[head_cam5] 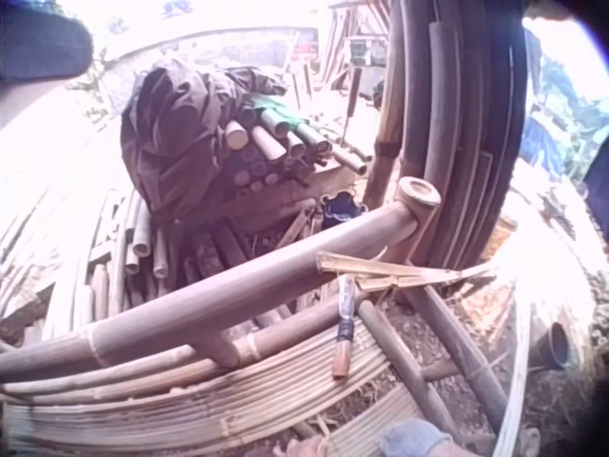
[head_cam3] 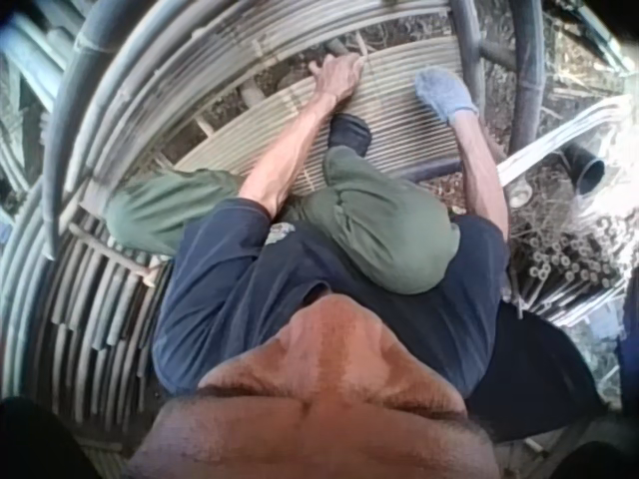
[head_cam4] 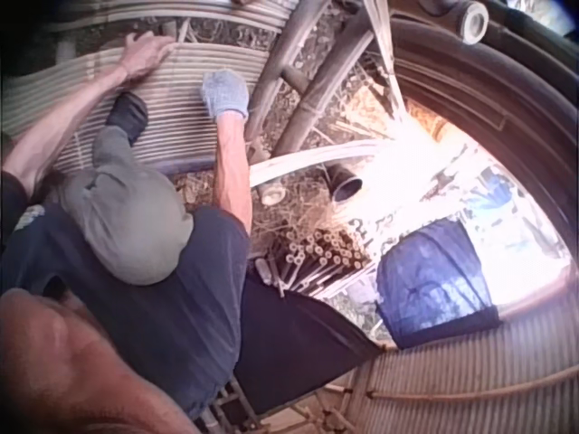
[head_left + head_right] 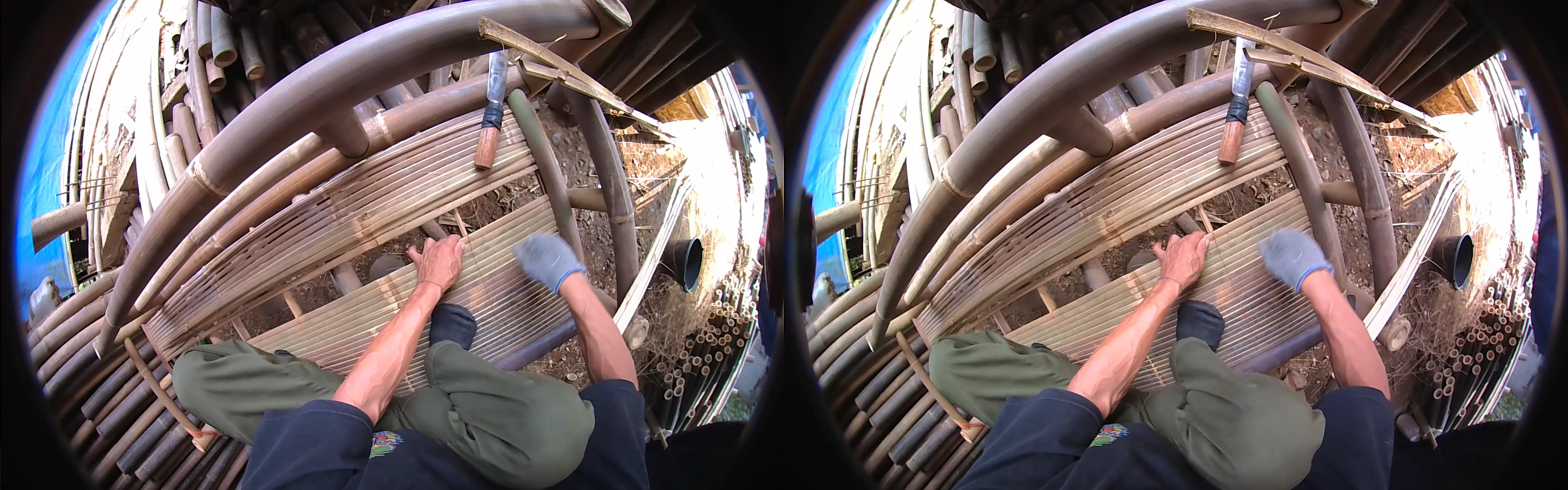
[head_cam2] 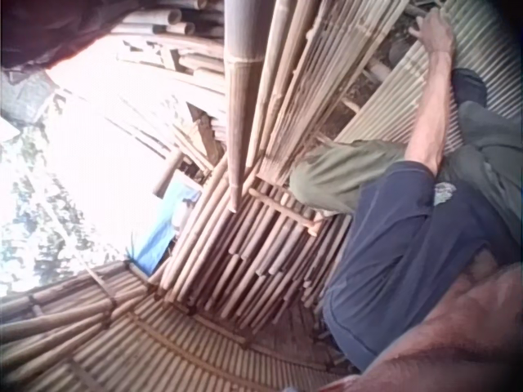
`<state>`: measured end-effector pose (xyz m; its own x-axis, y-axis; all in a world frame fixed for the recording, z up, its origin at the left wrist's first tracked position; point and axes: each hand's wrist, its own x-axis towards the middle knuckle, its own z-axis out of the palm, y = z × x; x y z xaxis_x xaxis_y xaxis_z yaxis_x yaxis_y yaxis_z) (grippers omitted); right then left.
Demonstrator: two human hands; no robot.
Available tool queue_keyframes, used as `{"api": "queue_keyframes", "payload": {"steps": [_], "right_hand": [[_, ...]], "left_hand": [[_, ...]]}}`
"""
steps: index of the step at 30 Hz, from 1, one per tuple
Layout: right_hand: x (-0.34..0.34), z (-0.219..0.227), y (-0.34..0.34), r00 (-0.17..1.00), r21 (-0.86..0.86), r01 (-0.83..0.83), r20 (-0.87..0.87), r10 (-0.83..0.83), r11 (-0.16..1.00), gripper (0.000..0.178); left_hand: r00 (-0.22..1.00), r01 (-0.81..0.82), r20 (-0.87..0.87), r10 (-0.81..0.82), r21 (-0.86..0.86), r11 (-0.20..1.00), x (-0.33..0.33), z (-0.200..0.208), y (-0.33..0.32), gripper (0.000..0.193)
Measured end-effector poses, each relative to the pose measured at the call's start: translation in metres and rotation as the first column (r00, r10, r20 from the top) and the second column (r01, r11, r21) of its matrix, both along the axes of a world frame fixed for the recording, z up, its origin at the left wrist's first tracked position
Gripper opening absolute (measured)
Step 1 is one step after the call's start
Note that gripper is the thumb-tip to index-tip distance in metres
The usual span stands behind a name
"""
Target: The person weaves thin bamboo strips into a larger bamboo structure using both hands. They interlace the strips through a pre-existing frame, occasionally adjusting the position of the strips to ensure a tight weave.
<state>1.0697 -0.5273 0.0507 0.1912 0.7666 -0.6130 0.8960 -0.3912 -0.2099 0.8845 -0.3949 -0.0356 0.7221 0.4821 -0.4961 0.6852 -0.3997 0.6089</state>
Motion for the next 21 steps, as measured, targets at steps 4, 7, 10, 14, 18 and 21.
{"api": "queue_keyframes", "payload": {"steps": [4, 7, 10, 14, 18, 21], "right_hand": [[-0.098, -0.013, -0.017, 0.985, 0.401, 0.017, -0.165, 0.054, 0.916, 0.016], [-0.097, -0.018, -0.002, 0.98, 0.535, 0.078, -0.195, 0.034, 0.841, 0.01], [-0.072, -0.022, -0.075, 0.994, 0.399, -0.003, -0.101, 0.048, 0.917, 0.011], [-0.072, -0.027, -0.082, 0.995, 0.36, 0.028, -0.103, 0.009, 0.933, 0.011], [-0.068, -0.011, -0.056, 0.967, 0.348, 0.184, 0.105, -0.233, 0.919, 0.011], [-0.054, -0.025, -0.034, 0.851, 0.574, 0.308, 0.19, -0.489, 0.759, 0.017]], "left_hand": [[1.0, -0.014, 0.004, 0.014, 0.024, 1.0, 0.004, -0.003, -0.001, 0.024], [0.999, -0.041, 0.015, 0.04, 0.054, 0.998, 0.008, -0.002, 0.011, 0.026], [0.994, -0.076, 0.085, 0.068, 0.085, 0.994, 0.005, 0.001, 0.006, 0.022], [0.984, -0.131, 0.128, 0.127, 0.026, 0.991, -0.002, -0.002, 0.003, 0.018], [0.874, -0.143, 0.484, -0.026, 0.31, 0.94, -0.038, 0.004, 0.018, 0.017], [0.971, -0.072, 0.219, -0.1, 0.659, 0.748, -0.093, 0.012, 0.058, 0.03]]}}
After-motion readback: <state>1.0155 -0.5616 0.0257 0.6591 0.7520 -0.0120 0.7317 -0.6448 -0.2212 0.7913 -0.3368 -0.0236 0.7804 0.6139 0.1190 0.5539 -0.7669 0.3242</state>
